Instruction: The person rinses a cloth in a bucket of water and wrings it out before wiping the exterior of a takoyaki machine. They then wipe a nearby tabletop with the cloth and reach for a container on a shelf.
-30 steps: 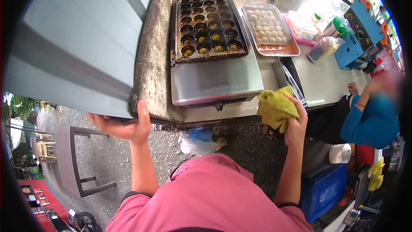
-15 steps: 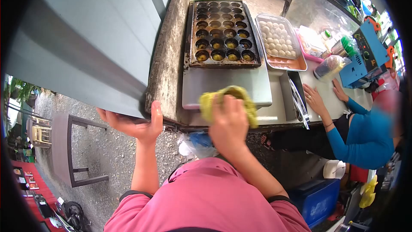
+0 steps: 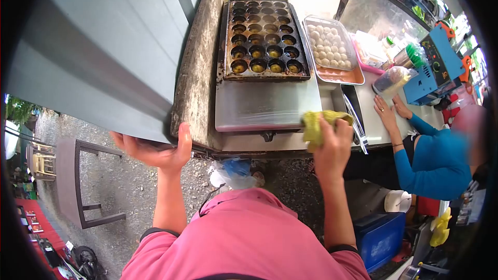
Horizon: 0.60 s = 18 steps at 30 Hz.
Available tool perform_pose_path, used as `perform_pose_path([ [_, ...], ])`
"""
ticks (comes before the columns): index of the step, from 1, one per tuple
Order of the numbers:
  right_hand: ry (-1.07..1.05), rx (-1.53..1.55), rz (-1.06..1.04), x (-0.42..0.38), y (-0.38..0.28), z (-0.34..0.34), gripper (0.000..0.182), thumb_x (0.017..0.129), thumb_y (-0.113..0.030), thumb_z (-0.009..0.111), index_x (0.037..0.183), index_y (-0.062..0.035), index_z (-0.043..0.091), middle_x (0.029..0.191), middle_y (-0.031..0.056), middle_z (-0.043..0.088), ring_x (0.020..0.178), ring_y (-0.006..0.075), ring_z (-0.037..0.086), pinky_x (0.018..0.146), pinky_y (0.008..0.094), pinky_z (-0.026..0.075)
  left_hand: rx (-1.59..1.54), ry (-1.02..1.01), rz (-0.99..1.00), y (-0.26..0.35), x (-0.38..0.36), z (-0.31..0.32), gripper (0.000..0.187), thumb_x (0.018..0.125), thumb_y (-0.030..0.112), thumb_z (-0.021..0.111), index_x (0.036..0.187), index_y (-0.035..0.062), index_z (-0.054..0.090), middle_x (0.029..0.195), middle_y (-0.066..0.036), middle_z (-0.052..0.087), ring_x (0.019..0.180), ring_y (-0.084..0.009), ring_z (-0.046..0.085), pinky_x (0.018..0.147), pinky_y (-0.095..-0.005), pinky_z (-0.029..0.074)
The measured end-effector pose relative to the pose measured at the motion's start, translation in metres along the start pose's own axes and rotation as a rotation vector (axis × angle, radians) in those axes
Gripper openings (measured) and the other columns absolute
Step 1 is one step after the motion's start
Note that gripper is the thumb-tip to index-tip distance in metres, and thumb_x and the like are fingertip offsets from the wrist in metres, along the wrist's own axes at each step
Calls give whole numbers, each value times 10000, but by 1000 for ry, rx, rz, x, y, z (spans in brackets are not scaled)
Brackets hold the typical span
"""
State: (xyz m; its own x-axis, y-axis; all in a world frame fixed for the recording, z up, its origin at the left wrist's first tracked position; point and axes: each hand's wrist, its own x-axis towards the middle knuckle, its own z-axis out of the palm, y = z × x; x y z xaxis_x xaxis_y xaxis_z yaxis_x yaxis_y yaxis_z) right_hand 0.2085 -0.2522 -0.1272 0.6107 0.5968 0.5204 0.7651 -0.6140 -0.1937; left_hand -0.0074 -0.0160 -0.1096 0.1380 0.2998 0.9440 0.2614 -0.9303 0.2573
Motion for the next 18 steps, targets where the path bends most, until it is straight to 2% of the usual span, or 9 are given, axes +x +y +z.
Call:
perform_pose_path([
  [2, -83, -106, 78, -8, 36, 5, 405, 623, 1, 697, 1025, -25, 658, 983, 139, 525, 920, 343, 512, 788, 431, 440, 21, -11, 8, 2, 2, -1, 973, 690, 178, 785, 1415, 7, 160, 1432, -234, 195, 1322, -331, 278, 1077, -472, 240],
  [5, -80, 90, 190, -23, 65, 5, 442, 634, 74, 605, 1060, -32, 656, 1022, 157, 538, 972, 359, 523, 857, 400, 439, 5, 16, 24, 0, 2, 3, 970, 693, 195, 777, 1416, 9, 158, 1424, -239, 202, 1326, -334, 264, 1077, -475, 230],
  [8, -64, 302, 368, -24, 75, 3, 494, 652, 135, 489, 1091, -27, 648, 1014, 161, 554, 996, 352, 548, 909, 391, 431, 4, 73, -14, -3, -2, 5, 964, 647, 278, 792, 1393, 23, 236, 1389, -260, 266, 1357, -385, 171, 1064, -505, 203],
  [10, -46, 418, 401, -19, 83, 2, 492, 664, 141, 470, 1097, -19, 642, 1029, 162, 565, 995, 338, 567, 912, 378, 438, -14, 47, -4, -5, -2, 5, 987, 646, 272, 800, 1405, 26, 218, 1408, -262, 205, 1358, -387, 161, 1072, -497, 197],
  [13, -66, 435, 430, -13, 85, -2, 482, 679, 134, 460, 1102, -16, 636, 1047, 166, 574, 994, 323, 580, 914, 359, 442, -7, 10, -12, -4, -1, 0, 1019, 647, 278, 813, 1417, 28, 194, 1427, -261, 147, 1364, -381, 146, 1081, -489, 190],
  [18, -184, 484, 457, -27, 94, 4, 445, 697, 95, 458, 1107, 22, 616, 1058, 168, 588, 997, 293, 588, 911, 344, 444, 56, -37, 19, 0, 1, -5, 1119, 627, 341, 853, 1437, 35, 144, 1450, -261, 92, 1385, -373, 107, 1096, -482, 171],
])
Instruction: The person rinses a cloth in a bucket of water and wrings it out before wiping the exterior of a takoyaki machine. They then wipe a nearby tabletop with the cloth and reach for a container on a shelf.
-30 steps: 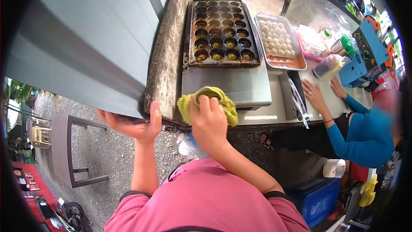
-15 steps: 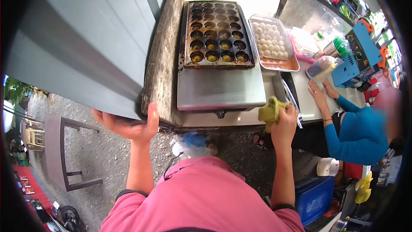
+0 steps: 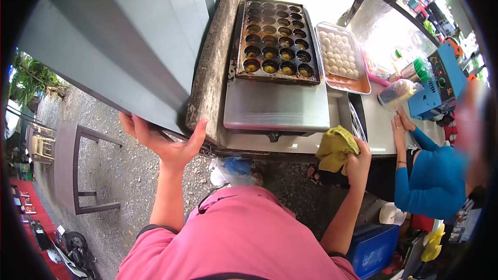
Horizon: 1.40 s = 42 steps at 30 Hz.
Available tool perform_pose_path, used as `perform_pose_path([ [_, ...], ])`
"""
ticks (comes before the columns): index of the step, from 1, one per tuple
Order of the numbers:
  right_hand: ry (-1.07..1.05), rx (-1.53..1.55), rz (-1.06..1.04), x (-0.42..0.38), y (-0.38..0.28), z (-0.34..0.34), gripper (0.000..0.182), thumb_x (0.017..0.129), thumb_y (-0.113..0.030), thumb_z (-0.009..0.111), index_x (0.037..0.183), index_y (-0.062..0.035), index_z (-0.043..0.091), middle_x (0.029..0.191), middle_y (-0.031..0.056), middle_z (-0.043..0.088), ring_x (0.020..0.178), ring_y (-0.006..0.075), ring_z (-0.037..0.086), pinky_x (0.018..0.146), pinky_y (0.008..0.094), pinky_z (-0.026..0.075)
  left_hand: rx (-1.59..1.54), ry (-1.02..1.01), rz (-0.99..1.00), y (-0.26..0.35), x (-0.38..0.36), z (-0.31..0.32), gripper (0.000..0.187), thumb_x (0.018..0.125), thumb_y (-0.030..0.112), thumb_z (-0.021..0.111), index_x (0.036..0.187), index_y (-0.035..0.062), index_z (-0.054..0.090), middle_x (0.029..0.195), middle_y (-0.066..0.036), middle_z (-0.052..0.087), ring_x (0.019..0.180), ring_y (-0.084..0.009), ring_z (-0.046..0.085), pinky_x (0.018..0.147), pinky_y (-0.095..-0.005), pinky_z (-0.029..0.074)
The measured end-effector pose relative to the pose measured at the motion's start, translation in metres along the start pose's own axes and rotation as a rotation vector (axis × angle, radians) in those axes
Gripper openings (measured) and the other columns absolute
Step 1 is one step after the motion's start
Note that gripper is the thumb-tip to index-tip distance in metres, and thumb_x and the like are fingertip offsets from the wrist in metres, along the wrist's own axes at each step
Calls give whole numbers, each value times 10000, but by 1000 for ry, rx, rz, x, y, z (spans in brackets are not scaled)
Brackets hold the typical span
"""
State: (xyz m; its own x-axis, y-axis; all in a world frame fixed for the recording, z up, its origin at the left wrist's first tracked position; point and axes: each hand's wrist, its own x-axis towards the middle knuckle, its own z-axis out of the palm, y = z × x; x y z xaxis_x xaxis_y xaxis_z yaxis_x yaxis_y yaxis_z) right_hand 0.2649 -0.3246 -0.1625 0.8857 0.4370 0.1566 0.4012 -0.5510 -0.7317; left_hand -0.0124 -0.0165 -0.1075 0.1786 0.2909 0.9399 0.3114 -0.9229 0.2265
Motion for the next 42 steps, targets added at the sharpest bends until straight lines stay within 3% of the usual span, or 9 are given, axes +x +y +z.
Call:
perform_pose_path([
  [5, -157, 512, 325, -11, 9, 17, 401, 762, 69, 479, 1148, 40, 585, 1090, 132, 613, 984, 203, 604, 860, 308, 477, 31, -26, -45, 6, -1, -3, 1218, 596, 379, 876, 1450, 11, 91, 1462, -260, 66, 1393, -376, 85, 1107, -488, 157],
  [9, -117, 816, 397, -17, 18, 32, 391, 802, 38, 529, 1191, 70, 539, 1061, 136, 627, 952, 188, 617, 818, 298, 505, 59, -14, -38, 6, 0, -1, 1309, 551, 455, 888, 1455, -13, 64, 1467, -261, 57, 1393, -377, 77, 1107, -495, 161],
  [16, -180, 1222, 507, -17, 14, 31, 390, 805, -32, 585, 1179, 71, 546, 1035, 152, 632, 914, 223, 640, 799, 320, 527, 214, -75, -34, 11, 4, -4, 1373, 495, 564, 874, 1463, 9, 76, 1460, -273, 49, 1376, -396, 97, 1096, -540, 159],
  [20, -186, 1539, 590, -23, 13, 28, 411, 929, -234, 548, 1255, 11, 496, 1167, 142, 596, 1040, 263, 610, 879, 389, 511, 172, -38, 6, 6, 5, -2, 1289, 541, 593, 841, 1458, 46, 119, 1452, -276, 66, 1367, -420, 134, 1080, -567, 199],
  [21, -215, 1516, 551, -25, 16, 26, 458, 969, -341, 483, 1293, -17, 471, 1240, 129, 562, 1119, 282, 569, 931, 432, 479, 184, -31, 21, 5, 5, -1, 1251, 568, 603, 823, 1454, 55, 131, 1448, -275, 72, 1368, -425, 144, 1073, -573, 214],
  [25, -177, 1788, 562, -36, 24, 18, 510, 968, -413, 452, 1334, -59, 447, 1309, 142, 524, 1202, 320, 510, 999, 506, 418, 172, -31, 11, 3, 2, 0, 1205, 586, 602, 811, 1449, 65, 164, 1437, -259, 90, 1369, -419, 126, 1070, -582, 206],
  [29, -150, 1894, 509, -47, 19, 12, 536, 965, -462, 426, 1347, -87, 451, 1350, 143, 491, 1251, 324, 463, 1024, 528, 383, 202, -32, 33, 0, 1, 1, 1158, 602, 589, 803, 1440, 59, 207, 1429, -259, 92, 1365, -421, 115, 1064, -587, 208],
  [39, 44, 1917, 273, -60, 34, 4, 631, 946, -547, 405, 1340, -57, 463, 1349, 140, 501, 1221, 323, 495, 1026, 488, 396, 207, -20, 65, 0, 6, -1, 1123, 617, 577, 793, 1432, 42, 236, 1417, -273, 114, 1351, -440, 149, 1049, -590, 233],
  [42, 10, 1911, 266, -64, 19, -7, 684, 941, -583, 376, 1359, -44, 435, 1364, 157, 480, 1235, 328, 480, 1040, 489, 381, 213, -8, 81, -2, 5, 1, 1116, 623, 576, 790, 1429, 37, 237, 1414, -273, 119, 1353, -439, 146, 1049, -588, 236],
])
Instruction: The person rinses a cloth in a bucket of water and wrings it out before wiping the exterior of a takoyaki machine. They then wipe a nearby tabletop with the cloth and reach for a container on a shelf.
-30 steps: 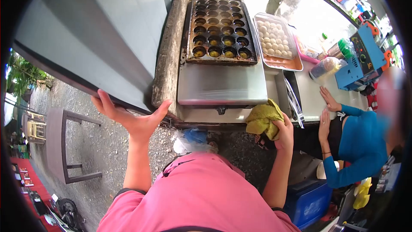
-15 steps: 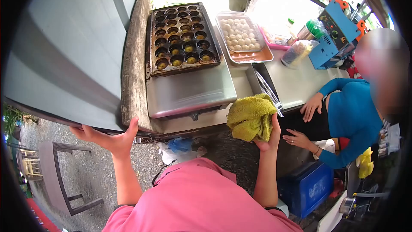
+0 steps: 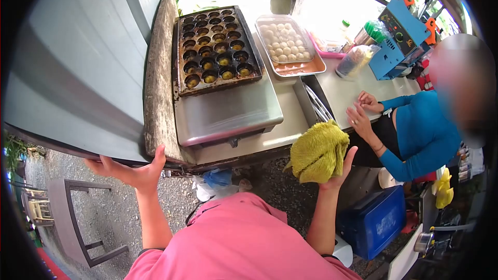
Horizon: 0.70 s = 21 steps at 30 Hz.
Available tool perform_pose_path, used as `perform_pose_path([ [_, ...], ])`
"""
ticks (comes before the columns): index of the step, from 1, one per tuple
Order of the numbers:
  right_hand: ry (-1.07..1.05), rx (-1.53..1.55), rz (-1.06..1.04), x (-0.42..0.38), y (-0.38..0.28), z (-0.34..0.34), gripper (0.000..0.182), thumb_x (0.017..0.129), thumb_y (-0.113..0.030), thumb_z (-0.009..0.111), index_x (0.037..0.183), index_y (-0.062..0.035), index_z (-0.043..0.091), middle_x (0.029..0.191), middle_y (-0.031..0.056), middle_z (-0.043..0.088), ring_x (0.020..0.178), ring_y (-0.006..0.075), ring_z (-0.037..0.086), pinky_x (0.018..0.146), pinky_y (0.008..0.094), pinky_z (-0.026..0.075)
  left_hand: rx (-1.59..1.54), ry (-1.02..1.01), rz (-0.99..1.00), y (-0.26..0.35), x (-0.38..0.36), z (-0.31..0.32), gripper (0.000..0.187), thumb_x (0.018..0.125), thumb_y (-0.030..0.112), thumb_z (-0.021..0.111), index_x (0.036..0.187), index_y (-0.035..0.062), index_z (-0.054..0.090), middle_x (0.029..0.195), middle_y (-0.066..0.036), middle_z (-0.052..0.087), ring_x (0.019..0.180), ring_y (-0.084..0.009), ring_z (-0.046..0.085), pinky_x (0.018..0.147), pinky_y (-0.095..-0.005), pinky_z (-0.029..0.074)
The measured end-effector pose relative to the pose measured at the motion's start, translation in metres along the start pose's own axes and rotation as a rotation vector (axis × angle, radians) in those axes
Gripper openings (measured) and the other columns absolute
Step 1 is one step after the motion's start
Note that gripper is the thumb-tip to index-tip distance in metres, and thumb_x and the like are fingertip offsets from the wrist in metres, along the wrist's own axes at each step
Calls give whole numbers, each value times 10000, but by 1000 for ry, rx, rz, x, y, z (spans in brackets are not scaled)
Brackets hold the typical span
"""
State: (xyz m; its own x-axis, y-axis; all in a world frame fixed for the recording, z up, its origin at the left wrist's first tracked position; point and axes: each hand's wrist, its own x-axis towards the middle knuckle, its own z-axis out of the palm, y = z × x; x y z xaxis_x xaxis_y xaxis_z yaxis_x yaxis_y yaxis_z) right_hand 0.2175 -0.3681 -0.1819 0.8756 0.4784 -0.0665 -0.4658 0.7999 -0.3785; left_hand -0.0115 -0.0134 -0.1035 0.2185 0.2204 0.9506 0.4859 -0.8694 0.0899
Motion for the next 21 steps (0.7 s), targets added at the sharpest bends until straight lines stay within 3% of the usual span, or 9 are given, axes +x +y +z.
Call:
perform_pose_path([
  [5, -74, 66, 71, -7, 1, 8, 687, 956, -571, 340, 1375, -31, 410, 1377, 176, 462, 1243, 344, 471, 1047, 505, 373, -28, 1, -19, 0, -2, 1, 1100, 633, 585, 783, 1416, 29, 246, 1406, -273, 131, 1351, -436, 151, 1047, -587, 239],
  [9, 36, 78, 73, -9, 6, 6, 618, 981, -511, 334, 1359, -33, 433, 1361, 185, 478, 1227, 355, 488, 1031, 517, 392, -31, 9, -8, 0, 0, 2, 1088, 639, 597, 775, 1407, 27, 255, 1405, -270, 132, 1345, -433, 160, 1039, -583, 244],
  [12, 4, 118, 131, -10, 12, 13, 603, 983, -512, 329, 1363, -56, 434, 1350, 157, 492, 1224, 320, 491, 1036, 480, 392, -49, -5, 9, 2, 1, 1, 1077, 667, 530, 796, 1437, 46, 218, 1422, -247, 121, 1371, -421, 145, 1066, -574, 240],
  [15, -50, 329, 243, -6, 16, 3, 512, 1005, -421, 352, 1352, -57, 448, 1337, 156, 507, 1231, 320, 488, 1050, 490, 376, -46, -12, 11, 2, 1, 0, 1066, 670, 516, 798, 1437, 53, 221, 1422, -243, 121, 1373, -416, 140, 1070, -568, 237],
  [17, -5, 366, 293, -3, 18, 3, 417, 1004, -307, 422, 1322, -42, 473, 1276, 154, 553, 1165, 305, 547, 996, 464, 441, -66, -13, 1, 1, 1, 0, 1069, 646, 536, 799, 1421, 50, 245, 1417, -258, 111, 1361, -424, 136, 1058, -577, 232],
  [20, 186, -430, 35, -7, 27, 29, 379, 975, -216, 502, 1302, -25, 482, 1208, 145, 588, 1069, 266, 610, 900, 407, 517, -106, -11, -34, 2, -2, 1, 1068, 622, 489, 825, 1417, 62, 254, 1417, -270, 91, 1357, -434, 128, 1059, -581, 225],
  [21, 238, -578, 30, -9, 32, 52, 327, 928, -129, 576, 1225, 2, 539, 1077, 108, 631, 933, 165, 635, 772, 303, 533, -115, -9, -49, 2, -3, 2, 1069, 620, 482, 828, 1418, 63, 254, 1417, -271, 89, 1357, -435, 127, 1060, -581, 227],
])
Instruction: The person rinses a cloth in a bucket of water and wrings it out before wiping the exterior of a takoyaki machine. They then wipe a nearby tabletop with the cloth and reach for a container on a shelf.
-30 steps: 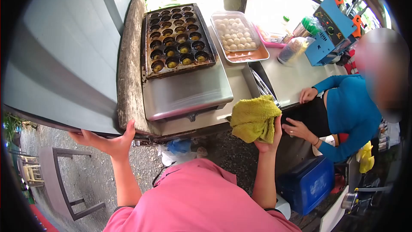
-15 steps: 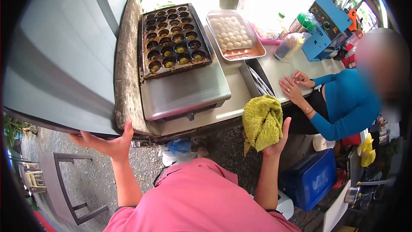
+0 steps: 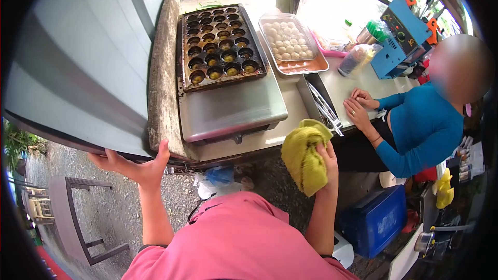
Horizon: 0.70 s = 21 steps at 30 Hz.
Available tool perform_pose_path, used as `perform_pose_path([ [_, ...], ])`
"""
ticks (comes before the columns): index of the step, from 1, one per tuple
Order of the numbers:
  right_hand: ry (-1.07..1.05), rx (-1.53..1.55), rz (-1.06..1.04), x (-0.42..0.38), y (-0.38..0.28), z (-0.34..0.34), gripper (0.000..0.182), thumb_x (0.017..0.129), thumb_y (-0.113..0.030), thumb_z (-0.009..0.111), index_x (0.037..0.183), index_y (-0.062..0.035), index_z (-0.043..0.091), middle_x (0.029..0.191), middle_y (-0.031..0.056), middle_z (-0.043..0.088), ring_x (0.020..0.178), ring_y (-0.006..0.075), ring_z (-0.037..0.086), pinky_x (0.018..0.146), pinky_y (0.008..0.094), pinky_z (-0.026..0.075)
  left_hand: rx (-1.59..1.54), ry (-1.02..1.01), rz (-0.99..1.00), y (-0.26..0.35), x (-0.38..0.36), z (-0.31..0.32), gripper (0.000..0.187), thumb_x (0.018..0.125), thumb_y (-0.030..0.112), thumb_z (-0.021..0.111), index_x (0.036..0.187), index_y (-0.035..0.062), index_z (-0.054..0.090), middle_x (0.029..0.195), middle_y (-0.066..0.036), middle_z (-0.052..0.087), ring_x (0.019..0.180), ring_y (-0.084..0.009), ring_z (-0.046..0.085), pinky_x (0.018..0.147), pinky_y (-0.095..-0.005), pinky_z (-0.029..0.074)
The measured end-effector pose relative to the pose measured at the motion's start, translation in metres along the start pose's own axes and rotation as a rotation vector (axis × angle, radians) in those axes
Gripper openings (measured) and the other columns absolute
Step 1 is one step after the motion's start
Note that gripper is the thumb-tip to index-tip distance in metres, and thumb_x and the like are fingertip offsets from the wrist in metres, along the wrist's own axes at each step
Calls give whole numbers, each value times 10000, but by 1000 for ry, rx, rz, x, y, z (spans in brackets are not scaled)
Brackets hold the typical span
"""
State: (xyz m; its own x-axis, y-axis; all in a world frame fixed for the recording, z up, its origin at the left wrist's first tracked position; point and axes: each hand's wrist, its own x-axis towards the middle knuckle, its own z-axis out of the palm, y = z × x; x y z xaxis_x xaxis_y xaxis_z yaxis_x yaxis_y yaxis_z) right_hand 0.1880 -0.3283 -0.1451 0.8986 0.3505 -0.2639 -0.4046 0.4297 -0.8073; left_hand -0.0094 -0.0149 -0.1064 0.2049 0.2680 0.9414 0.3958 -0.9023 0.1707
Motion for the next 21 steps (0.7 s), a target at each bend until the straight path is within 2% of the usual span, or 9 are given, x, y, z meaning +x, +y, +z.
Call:
perform_pose_path([
  [3, -107, -541, -149, -8, -4, 17, 286, 900, -125, 616, 1136, 33, 584, 968, 78, 643, 867, 99, 585, 723, 261, 492, -26, -4, -4, -1, 0, 0, 1071, 610, 471, 838, 1417, 71, 260, 1417, -274, 83, 1356, -440, 125, 1059, -581, 234],
  [4, -74, -589, -230, -11, -4, 28, 256, 890, -132, 633, 1065, 51, 602, 870, 48, 631, 816, 72, 538, 694, 232, 456, -23, -6, -4, -1, 0, 0, 1072, 607, 473, 839, 1417, 72, 262, 1417, -274, 83, 1356, -440, 125, 1058, -581, 235],
  [7, -10, -686, -423, -6, -1, 48, 293, 899, -153, 627, 1095, 61, 585, 931, 92, 626, 846, 115, 558, 735, 266, 464, -5, -6, -16, -2, -1, -1, 1075, 592, 489, 844, 1410, 75, 284, 1426, -277, 81, 1357, -445, 122, 1054, -584, 235],
  [8, 58, -854, -577, 5, 5, 51, 354, 882, -165, 640, 1158, 43, 565, 1008, 164, 606, 887, 208, 590, 778, 327, 468, 20, -17, -23, 0, -1, -2, 1073, 589, 493, 844, 1408, 75, 291, 1428, -279, 81, 1358, -446, 122, 1053, -583, 235],
  [11, -65, -1196, -643, 14, 1, 70, 446, 850, -186, 658, 1230, 13, 535, 1112, 237, 561, 980, 325, 586, 822, 391, 467, 4, -2, -39, -2, -3, -1, 1076, 568, 507, 848, 1397, 78, 314, 1434, -288, 77, 1357, -449, 126, 1052, -583, 227],
  [12, -148, -1347, -706, 24, 11, 65, 591, 838, -226, 644, 1365, -60, 432, 1034, 270, 594, 935, 400, 601, 785, 442, 484, 13, -6, -37, -2, -3, -2, 1077, 565, 508, 848, 1396, 79, 315, 1433, -289, 77, 1357, -449, 128, 1051, -584, 226],
  [15, -178, -1515, -383, 16, 19, 81, 698, 850, -260, 615, 1455, -117, 296, 894, 265, 633, 811, 424, 624, 709, 484, 496, 38, -15, -12, -5, -3, -4, 1075, 562, 498, 848, 1399, 87, 313, 1432, -282, 76, 1362, -442, 110, 1049, -586, 223],
  [16, -183, -1582, -471, 17, 23, 79, 766, 844, -233, 593, 1492, -152, 194, 758, 235, 642, 670, 433, 619, 637, 508, 497, 39, -14, -9, -5, -4, -3, 1069, 566, 493, 847, 1399, 89, 312, 1432, -280, 75, 1365, -440, 101, 1049, -586, 223],
  [21, -244, -1613, -412, 7, 33, 90, 851, 769, -174, 596, 1497, -139, 156, 743, 218, 643, 638, 423, 621, 614, 506, 506, 14, -15, 16, -7, -6, -1, 1035, 592, 468, 836, 1402, 96, 307, 1434, -275, 69, 1372, -442, 67, 1047, -581, 225],
])
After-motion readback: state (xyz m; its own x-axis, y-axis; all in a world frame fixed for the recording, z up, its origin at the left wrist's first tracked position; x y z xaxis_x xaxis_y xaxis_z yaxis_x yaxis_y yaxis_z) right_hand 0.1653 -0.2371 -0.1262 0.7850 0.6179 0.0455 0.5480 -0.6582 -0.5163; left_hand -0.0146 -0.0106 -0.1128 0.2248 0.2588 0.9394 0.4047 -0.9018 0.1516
